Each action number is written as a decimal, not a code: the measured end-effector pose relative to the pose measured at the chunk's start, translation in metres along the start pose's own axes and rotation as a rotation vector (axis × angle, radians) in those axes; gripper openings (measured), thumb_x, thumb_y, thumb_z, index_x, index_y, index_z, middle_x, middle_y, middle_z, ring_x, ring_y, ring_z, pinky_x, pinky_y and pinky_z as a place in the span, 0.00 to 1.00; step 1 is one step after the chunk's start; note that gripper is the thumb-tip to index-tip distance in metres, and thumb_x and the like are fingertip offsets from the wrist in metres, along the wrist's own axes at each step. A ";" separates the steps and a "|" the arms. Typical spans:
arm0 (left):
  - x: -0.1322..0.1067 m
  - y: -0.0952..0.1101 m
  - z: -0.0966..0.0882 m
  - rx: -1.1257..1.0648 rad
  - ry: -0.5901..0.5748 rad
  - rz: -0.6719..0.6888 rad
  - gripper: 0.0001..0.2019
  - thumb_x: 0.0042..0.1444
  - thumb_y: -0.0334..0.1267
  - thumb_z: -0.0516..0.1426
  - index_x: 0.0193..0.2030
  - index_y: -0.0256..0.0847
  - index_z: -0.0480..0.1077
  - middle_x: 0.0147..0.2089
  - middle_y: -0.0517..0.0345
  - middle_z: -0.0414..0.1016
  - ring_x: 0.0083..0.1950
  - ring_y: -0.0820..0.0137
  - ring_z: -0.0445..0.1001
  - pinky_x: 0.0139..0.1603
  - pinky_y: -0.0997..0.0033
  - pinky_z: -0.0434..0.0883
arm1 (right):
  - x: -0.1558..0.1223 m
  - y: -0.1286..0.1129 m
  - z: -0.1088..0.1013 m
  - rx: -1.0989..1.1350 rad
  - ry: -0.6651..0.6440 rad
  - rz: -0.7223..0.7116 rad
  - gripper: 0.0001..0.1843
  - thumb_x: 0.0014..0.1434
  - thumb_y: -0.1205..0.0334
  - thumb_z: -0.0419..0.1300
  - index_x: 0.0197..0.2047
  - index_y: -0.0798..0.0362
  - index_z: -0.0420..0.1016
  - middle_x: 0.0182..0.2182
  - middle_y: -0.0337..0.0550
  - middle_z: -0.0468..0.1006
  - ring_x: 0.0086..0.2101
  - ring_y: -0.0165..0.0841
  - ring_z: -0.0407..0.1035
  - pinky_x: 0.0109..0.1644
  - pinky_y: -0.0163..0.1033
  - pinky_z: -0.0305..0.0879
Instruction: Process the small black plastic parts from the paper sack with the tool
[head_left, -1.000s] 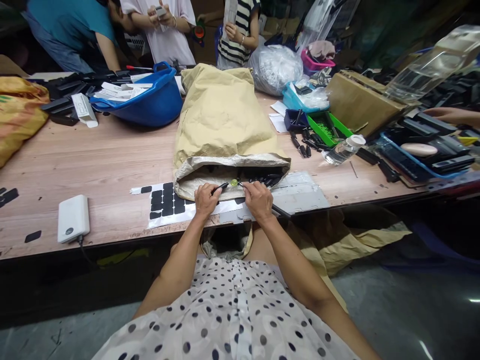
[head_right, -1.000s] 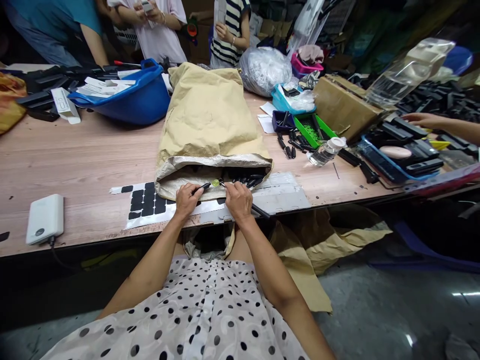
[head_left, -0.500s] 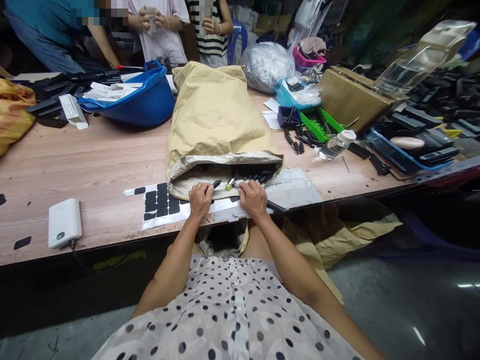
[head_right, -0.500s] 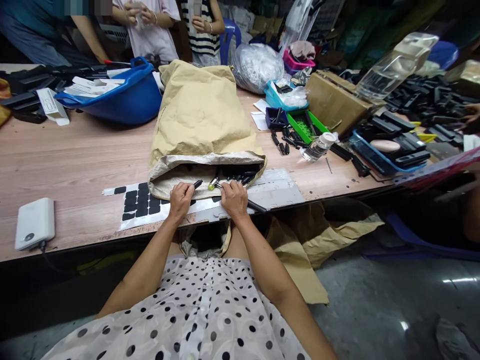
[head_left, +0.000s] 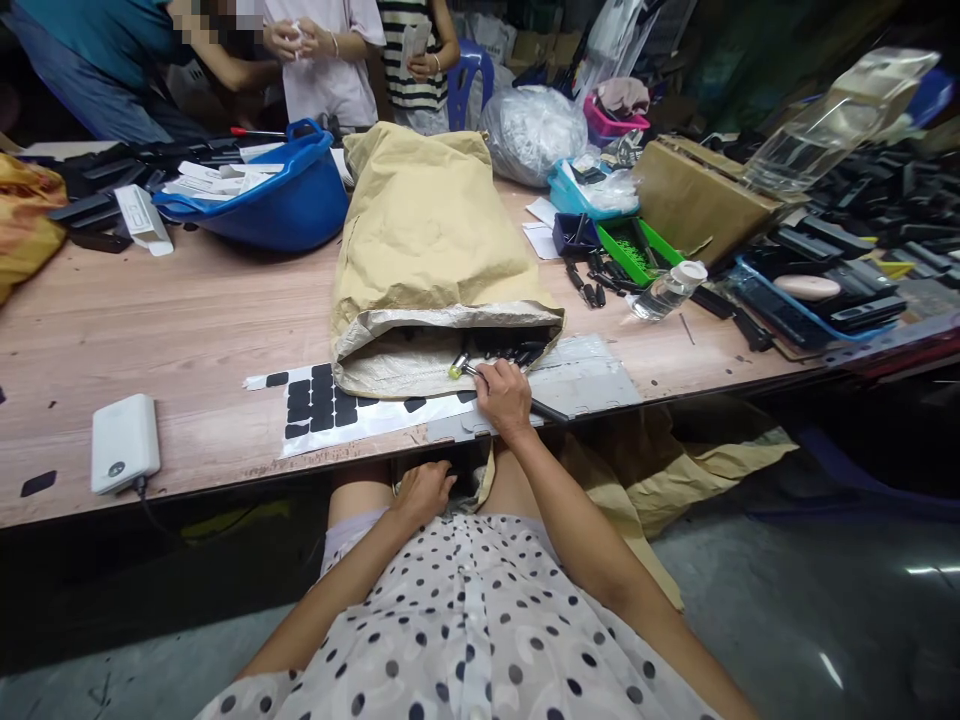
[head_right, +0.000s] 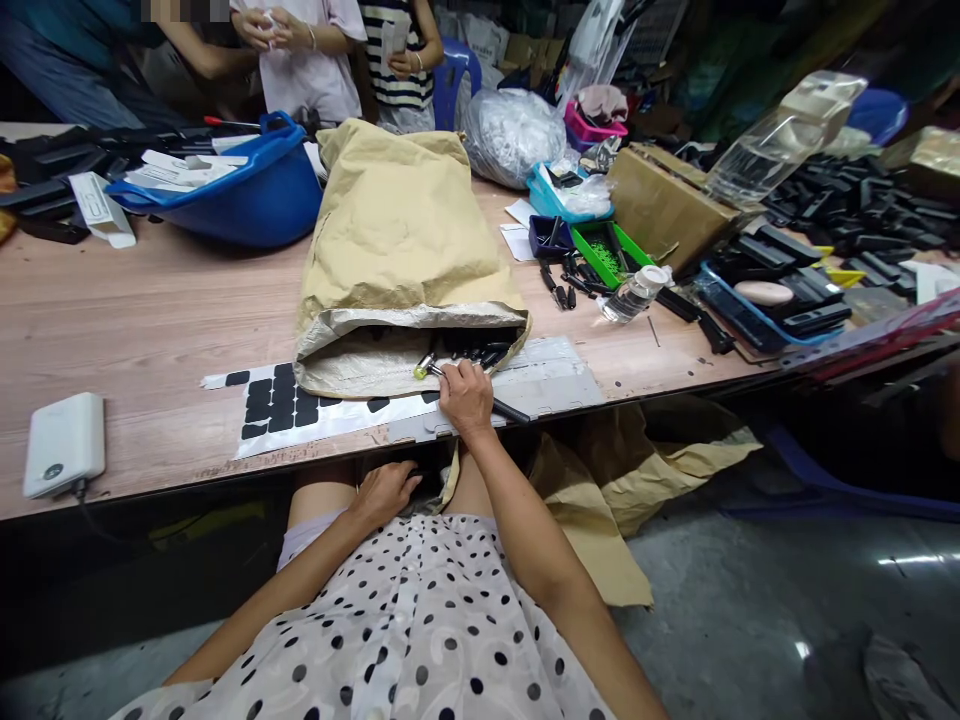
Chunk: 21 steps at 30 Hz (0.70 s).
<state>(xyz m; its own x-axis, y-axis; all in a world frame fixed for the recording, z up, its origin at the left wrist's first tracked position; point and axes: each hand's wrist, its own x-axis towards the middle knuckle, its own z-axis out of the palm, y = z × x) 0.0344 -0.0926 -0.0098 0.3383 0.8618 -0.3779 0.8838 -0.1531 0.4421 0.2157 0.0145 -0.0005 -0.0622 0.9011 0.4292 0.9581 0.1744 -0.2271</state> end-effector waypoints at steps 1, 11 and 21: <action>0.003 0.000 0.000 0.017 -0.030 -0.037 0.15 0.63 0.36 0.53 0.52 0.42 0.78 0.46 0.41 0.83 0.46 0.52 0.83 0.44 0.60 0.75 | 0.000 0.000 0.000 -0.002 -0.002 -0.001 0.11 0.67 0.61 0.55 0.46 0.48 0.80 0.37 0.47 0.73 0.40 0.40 0.62 0.45 0.41 0.55; 0.036 0.023 -0.073 -0.414 0.112 0.106 0.12 0.59 0.47 0.57 0.38 0.44 0.80 0.28 0.59 0.80 0.31 0.66 0.78 0.36 0.69 0.72 | -0.001 -0.002 -0.001 0.006 -0.003 0.005 0.11 0.67 0.61 0.56 0.46 0.48 0.80 0.37 0.47 0.73 0.41 0.41 0.62 0.45 0.42 0.54; 0.146 -0.003 -0.135 -0.273 0.732 -0.623 0.12 0.55 0.39 0.58 0.45 0.39 0.77 0.46 0.37 0.81 0.52 0.47 0.79 0.49 0.53 0.74 | -0.001 -0.004 0.001 -0.004 0.026 -0.007 0.09 0.66 0.61 0.57 0.44 0.49 0.79 0.36 0.46 0.73 0.39 0.39 0.62 0.43 0.41 0.53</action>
<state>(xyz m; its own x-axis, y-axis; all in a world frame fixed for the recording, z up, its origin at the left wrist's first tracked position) 0.0379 0.0988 0.0436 -0.5243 0.8499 -0.0524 0.6997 0.4651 0.5424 0.2112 0.0130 -0.0012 -0.0616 0.8893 0.4532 0.9588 0.1789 -0.2208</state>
